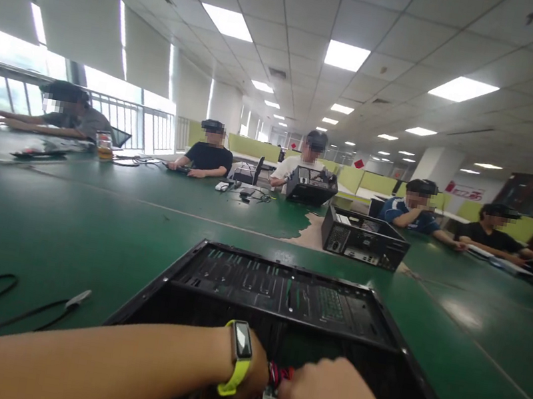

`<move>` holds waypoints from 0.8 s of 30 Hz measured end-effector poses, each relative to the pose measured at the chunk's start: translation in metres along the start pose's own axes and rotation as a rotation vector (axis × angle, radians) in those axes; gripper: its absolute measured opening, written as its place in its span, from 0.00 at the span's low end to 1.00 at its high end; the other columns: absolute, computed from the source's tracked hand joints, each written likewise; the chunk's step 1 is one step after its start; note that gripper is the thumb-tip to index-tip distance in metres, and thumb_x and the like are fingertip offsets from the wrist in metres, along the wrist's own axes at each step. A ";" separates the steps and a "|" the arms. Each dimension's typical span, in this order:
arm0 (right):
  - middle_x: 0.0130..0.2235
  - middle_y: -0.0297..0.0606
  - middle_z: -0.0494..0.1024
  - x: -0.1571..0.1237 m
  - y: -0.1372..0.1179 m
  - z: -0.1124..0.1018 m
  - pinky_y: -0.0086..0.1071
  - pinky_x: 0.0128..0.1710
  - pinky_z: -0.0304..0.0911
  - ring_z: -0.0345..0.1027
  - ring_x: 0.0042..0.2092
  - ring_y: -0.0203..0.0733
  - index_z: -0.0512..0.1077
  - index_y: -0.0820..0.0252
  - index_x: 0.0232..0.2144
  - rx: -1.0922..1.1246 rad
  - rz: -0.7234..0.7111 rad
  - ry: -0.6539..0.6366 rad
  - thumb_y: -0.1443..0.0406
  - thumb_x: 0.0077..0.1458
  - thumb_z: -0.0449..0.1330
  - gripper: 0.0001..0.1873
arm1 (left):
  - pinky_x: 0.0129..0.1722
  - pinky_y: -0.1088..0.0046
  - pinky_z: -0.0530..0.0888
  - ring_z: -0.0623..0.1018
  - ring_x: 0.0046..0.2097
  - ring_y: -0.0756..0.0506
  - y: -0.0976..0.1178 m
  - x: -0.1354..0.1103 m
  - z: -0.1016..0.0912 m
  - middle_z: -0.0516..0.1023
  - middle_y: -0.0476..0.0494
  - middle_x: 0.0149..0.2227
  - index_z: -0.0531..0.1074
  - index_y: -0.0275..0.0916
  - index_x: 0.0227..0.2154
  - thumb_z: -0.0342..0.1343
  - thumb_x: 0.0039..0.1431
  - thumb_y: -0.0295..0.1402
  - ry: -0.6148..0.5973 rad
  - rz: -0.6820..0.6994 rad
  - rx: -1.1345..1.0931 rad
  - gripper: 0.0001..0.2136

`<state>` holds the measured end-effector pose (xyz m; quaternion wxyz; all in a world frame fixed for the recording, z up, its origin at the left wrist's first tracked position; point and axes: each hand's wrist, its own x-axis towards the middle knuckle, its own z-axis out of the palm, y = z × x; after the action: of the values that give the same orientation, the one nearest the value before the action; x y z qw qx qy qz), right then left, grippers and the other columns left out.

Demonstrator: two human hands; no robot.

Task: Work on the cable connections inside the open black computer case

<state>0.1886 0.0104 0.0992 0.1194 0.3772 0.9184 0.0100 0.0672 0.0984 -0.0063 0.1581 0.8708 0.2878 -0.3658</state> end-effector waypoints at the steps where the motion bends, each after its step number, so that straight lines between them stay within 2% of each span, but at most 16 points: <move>1: 0.33 0.46 0.78 0.000 -0.011 0.016 0.37 0.28 0.64 0.73 0.32 0.50 0.76 0.59 0.33 -0.002 0.011 -0.105 0.61 0.55 0.51 0.15 | 0.26 0.68 0.70 0.73 0.22 0.44 0.000 -0.002 -0.001 0.68 0.50 0.11 0.64 0.40 0.05 0.68 0.27 0.36 -0.038 -0.009 0.010 0.16; 3: 0.37 0.48 0.78 0.004 -0.014 0.039 0.42 0.31 0.67 0.73 0.36 0.56 0.74 0.60 0.40 0.003 0.059 -0.162 0.62 0.51 0.55 0.15 | 0.29 0.68 0.71 0.75 0.26 0.43 0.001 -0.009 -0.002 0.70 0.51 0.14 0.68 0.40 0.09 0.68 0.28 0.33 -0.129 -0.026 0.047 0.11; 6: 0.38 0.49 0.78 0.011 0.002 0.052 0.46 0.36 0.67 0.73 0.39 0.59 0.75 0.61 0.39 0.024 0.101 -0.116 0.59 0.47 0.59 0.18 | 0.31 0.67 0.72 0.75 0.28 0.42 0.005 -0.022 -0.006 0.71 0.51 0.16 0.70 0.40 0.12 0.67 0.28 0.31 -0.024 -0.022 0.056 0.10; 10: 0.35 0.47 0.78 0.015 0.015 0.052 0.40 0.35 0.66 0.73 0.38 0.55 0.76 0.59 0.32 0.015 0.041 -0.089 0.62 0.48 0.54 0.13 | 0.30 0.65 0.71 0.74 0.27 0.41 0.010 -0.033 -0.010 0.68 0.49 0.14 0.67 0.40 0.10 0.67 0.29 0.32 0.056 -0.034 0.055 0.11; 13: 0.33 0.45 0.78 0.015 0.012 0.054 0.38 0.33 0.64 0.73 0.37 0.54 0.75 0.59 0.31 0.006 0.021 -0.024 0.61 0.47 0.53 0.13 | 0.30 0.64 0.71 0.74 0.26 0.41 0.009 -0.033 -0.010 0.70 0.48 0.15 0.71 0.40 0.13 0.66 0.31 0.35 0.062 -0.037 0.049 0.09; 18: 0.39 0.43 0.76 0.015 0.010 0.058 0.36 0.31 0.62 0.72 0.36 0.51 0.72 0.58 0.38 0.018 -0.025 0.066 0.62 0.45 0.53 0.17 | 0.31 0.64 0.71 0.75 0.28 0.41 0.007 -0.031 -0.008 0.76 0.45 0.20 0.75 0.39 0.18 0.66 0.31 0.33 0.058 -0.051 0.059 0.07; 20: 0.39 0.43 0.76 0.017 0.010 0.059 0.37 0.32 0.62 0.72 0.38 0.51 0.71 0.58 0.41 0.043 -0.015 0.054 0.61 0.45 0.53 0.19 | 0.31 0.65 0.72 0.76 0.29 0.41 0.006 -0.033 -0.009 0.77 0.45 0.21 0.75 0.39 0.18 0.66 0.31 0.31 0.057 -0.053 0.070 0.07; 24: 0.38 0.43 0.77 0.020 0.009 0.058 0.38 0.34 0.64 0.72 0.38 0.51 0.73 0.58 0.35 0.072 0.032 0.027 0.61 0.48 0.51 0.15 | 0.30 0.67 0.72 0.76 0.30 0.41 0.005 -0.036 -0.010 0.77 0.47 0.22 0.74 0.40 0.20 0.65 0.30 0.31 0.064 -0.052 0.069 0.08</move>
<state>0.1945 0.0267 0.0393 0.0929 0.3959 0.9134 -0.0161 0.0555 0.0850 0.0274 0.1092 0.8792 0.3025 -0.3514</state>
